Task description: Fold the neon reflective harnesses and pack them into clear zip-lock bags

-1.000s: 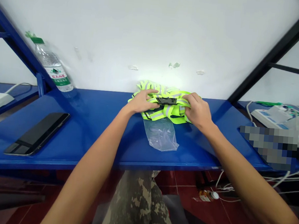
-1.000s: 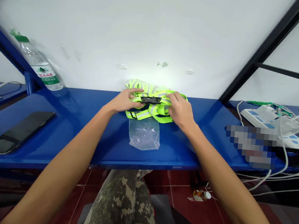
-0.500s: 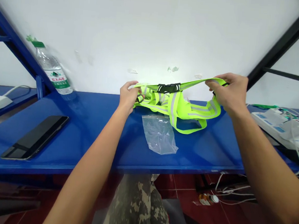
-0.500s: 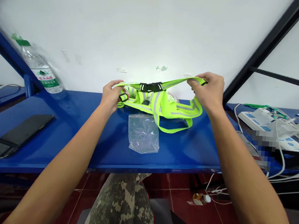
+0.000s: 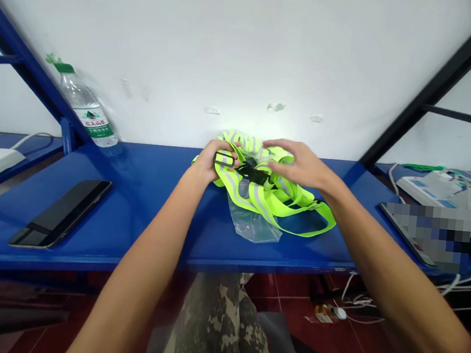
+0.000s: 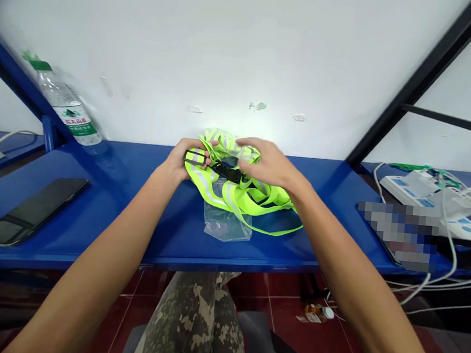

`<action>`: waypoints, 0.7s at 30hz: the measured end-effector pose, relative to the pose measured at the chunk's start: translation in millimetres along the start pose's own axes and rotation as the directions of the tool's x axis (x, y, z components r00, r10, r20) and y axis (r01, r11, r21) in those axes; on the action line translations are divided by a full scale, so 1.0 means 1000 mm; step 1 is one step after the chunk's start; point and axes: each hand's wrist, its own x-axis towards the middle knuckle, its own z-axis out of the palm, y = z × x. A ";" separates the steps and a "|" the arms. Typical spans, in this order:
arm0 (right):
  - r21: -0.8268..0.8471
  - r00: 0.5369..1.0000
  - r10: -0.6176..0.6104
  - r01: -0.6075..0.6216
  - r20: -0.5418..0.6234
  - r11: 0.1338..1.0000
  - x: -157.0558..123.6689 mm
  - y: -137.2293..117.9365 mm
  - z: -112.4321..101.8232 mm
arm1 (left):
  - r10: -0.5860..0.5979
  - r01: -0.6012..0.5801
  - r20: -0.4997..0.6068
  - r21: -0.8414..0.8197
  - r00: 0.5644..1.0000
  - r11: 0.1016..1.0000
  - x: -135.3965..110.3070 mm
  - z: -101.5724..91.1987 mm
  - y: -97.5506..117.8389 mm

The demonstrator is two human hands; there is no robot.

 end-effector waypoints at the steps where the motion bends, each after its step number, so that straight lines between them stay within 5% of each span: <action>1: 0.012 0.997 0.016 -0.017 0.080 1.000 0.002 -0.008 0.006 | 0.000 0.000 0.007 -0.021 1.000 1.000 -0.002 0.001 0.001; 4: -0.006 0.977 0.097 -0.097 0.188 0.995 0.011 -0.012 0.016 | 0.031 -0.028 0.059 -0.062 0.998 0.998 -0.008 0.002 0.005; 8: 0.258 0.964 0.266 -0.249 -0.033 0.934 0.031 0.010 0.004 | 0.136 -0.128 0.132 -0.066 0.982 0.990 -0.008 -0.001 0.006; 13: 0.393 0.882 0.415 -0.309 -0.221 0.866 0.053 0.012 -0.020 | 0.240 -0.251 0.086 0.147 0.967 0.957 -0.001 -0.002 0.002; 17: 0.525 0.810 0.538 -0.361 -0.234 0.771 0.063 -0.008 -0.030 | 0.276 -0.257 -0.056 0.226 0.960 0.940 0.002 -0.003 -0.001; 21: 0.694 0.707 0.659 -0.340 -0.257 0.635 0.076 -0.008 -0.044 | 0.328 -0.315 -0.029 0.212 0.944 0.925 0.004 -0.003 -0.005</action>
